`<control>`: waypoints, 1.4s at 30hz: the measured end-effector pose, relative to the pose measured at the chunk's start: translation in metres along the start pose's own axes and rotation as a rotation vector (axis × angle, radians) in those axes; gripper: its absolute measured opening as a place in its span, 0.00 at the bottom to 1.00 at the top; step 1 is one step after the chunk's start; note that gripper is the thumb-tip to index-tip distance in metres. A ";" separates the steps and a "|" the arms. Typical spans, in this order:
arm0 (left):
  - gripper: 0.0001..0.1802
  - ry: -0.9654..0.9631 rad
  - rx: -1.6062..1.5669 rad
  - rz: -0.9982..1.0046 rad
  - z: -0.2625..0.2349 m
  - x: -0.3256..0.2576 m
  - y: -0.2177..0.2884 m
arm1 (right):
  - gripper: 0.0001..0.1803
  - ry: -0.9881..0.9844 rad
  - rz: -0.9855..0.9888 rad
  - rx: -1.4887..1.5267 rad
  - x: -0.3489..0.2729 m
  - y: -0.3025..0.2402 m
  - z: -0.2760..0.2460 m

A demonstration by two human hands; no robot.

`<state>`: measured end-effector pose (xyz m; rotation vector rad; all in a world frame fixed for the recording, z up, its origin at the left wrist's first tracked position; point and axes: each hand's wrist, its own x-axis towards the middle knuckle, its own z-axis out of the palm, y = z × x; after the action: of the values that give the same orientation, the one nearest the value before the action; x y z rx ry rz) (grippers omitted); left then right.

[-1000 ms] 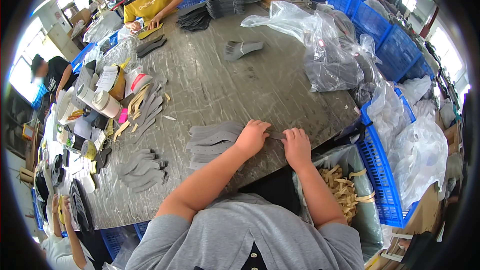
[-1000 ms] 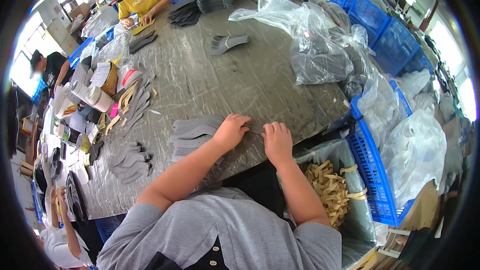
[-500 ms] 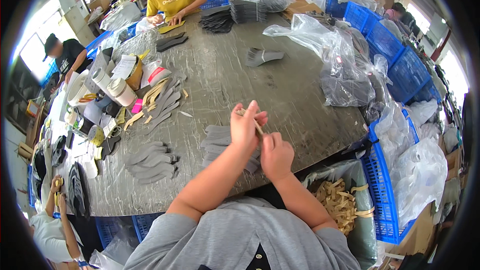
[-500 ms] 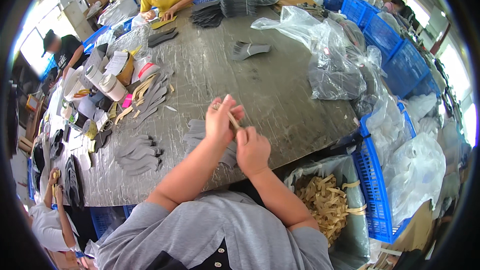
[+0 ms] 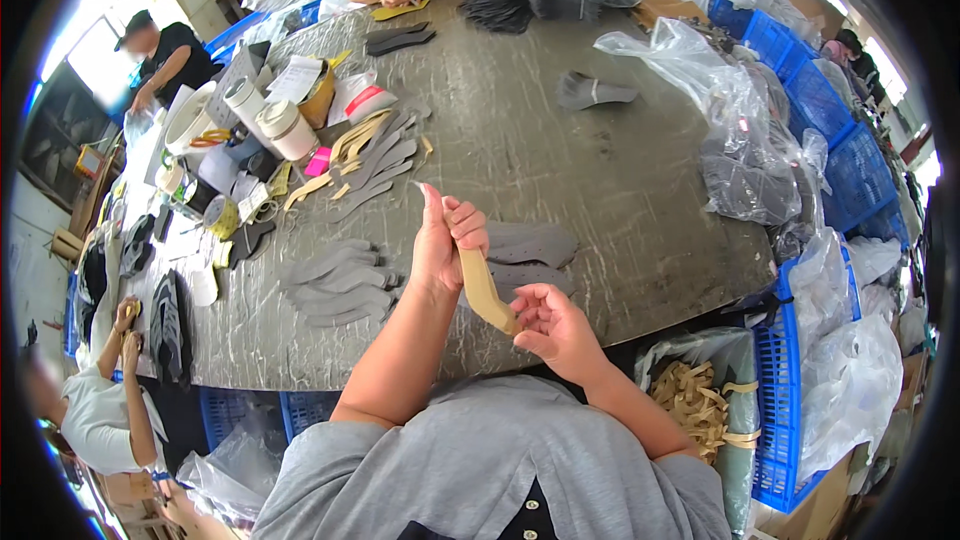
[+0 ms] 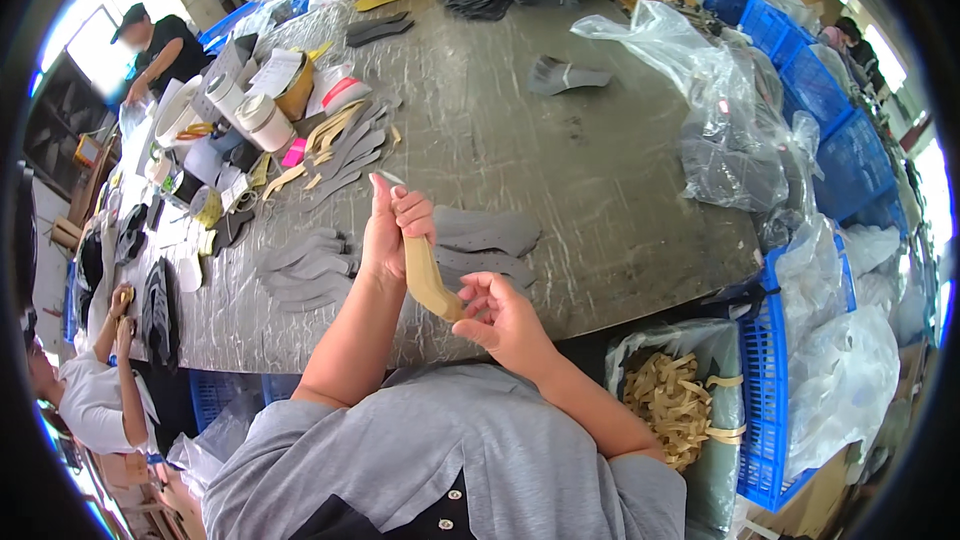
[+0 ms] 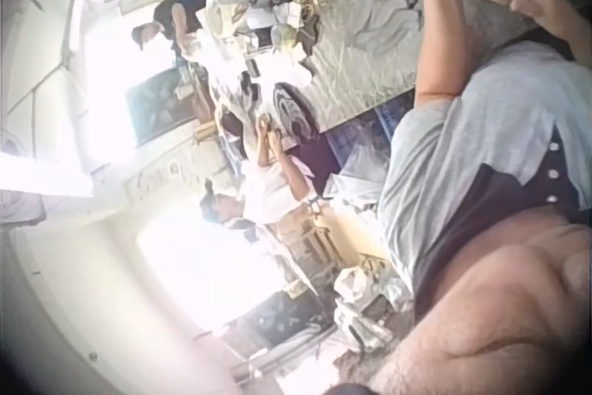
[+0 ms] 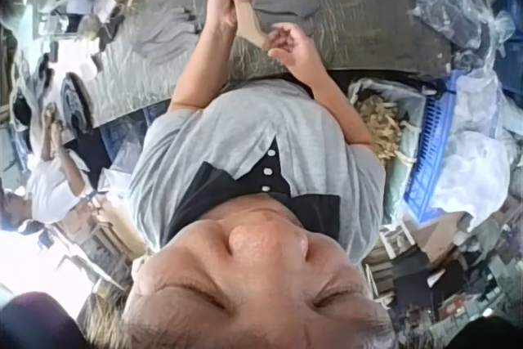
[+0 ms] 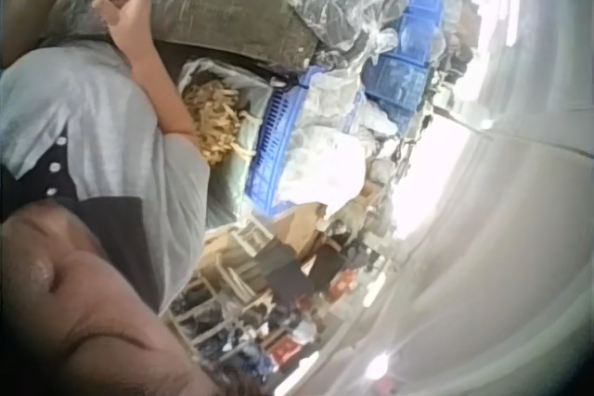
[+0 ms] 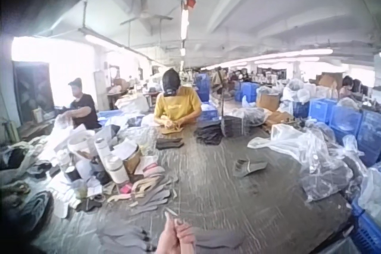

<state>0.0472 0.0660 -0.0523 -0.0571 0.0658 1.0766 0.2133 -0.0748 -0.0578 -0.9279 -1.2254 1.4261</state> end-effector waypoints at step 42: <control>0.24 -0.375 2.464 0.598 0.039 -0.081 -0.041 | 0.06 0.160 0.040 -0.030 0.033 -0.028 -0.005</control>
<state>0.0460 -0.0217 -0.0057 2.4616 1.0489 0.8944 0.2169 -0.0419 -0.0295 -1.0713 -1.1167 1.3408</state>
